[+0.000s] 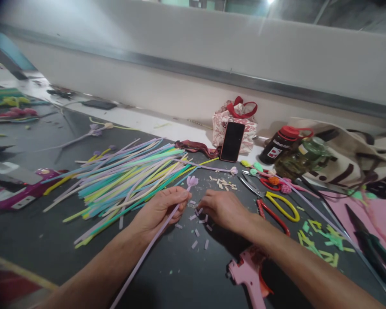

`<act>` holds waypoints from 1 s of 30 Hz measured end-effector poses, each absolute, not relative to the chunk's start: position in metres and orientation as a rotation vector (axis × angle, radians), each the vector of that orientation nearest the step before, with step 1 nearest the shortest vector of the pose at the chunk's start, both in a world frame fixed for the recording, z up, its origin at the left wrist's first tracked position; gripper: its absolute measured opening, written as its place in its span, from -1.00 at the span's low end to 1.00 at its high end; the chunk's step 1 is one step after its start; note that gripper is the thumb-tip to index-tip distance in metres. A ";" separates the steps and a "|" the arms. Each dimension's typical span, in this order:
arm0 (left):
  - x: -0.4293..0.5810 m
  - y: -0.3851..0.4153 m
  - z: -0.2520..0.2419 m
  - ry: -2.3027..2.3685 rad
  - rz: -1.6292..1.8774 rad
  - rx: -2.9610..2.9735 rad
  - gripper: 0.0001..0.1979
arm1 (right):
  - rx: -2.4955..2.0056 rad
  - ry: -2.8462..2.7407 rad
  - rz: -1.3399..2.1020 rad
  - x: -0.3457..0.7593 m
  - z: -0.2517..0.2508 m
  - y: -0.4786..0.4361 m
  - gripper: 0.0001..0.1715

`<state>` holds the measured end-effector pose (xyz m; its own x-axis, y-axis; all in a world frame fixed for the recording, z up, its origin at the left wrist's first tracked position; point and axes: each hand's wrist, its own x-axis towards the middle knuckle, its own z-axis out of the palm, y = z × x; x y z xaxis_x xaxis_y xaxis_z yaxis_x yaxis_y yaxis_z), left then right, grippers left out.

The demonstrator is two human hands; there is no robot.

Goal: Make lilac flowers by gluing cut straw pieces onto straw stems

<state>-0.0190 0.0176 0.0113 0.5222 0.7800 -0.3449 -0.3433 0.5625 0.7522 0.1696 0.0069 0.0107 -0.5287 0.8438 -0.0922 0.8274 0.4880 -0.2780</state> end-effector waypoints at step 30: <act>-0.013 0.013 0.007 0.830 0.771 0.716 -0.76 | -1.410 -1.453 1.179 0.141 0.035 -0.009 -0.80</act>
<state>-0.0129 0.0130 0.0075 0.4484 0.8156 -0.3658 -0.3048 0.5242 0.7952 0.1411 -0.0086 0.0350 -0.0826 0.9941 -0.0700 0.2732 -0.0450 -0.9609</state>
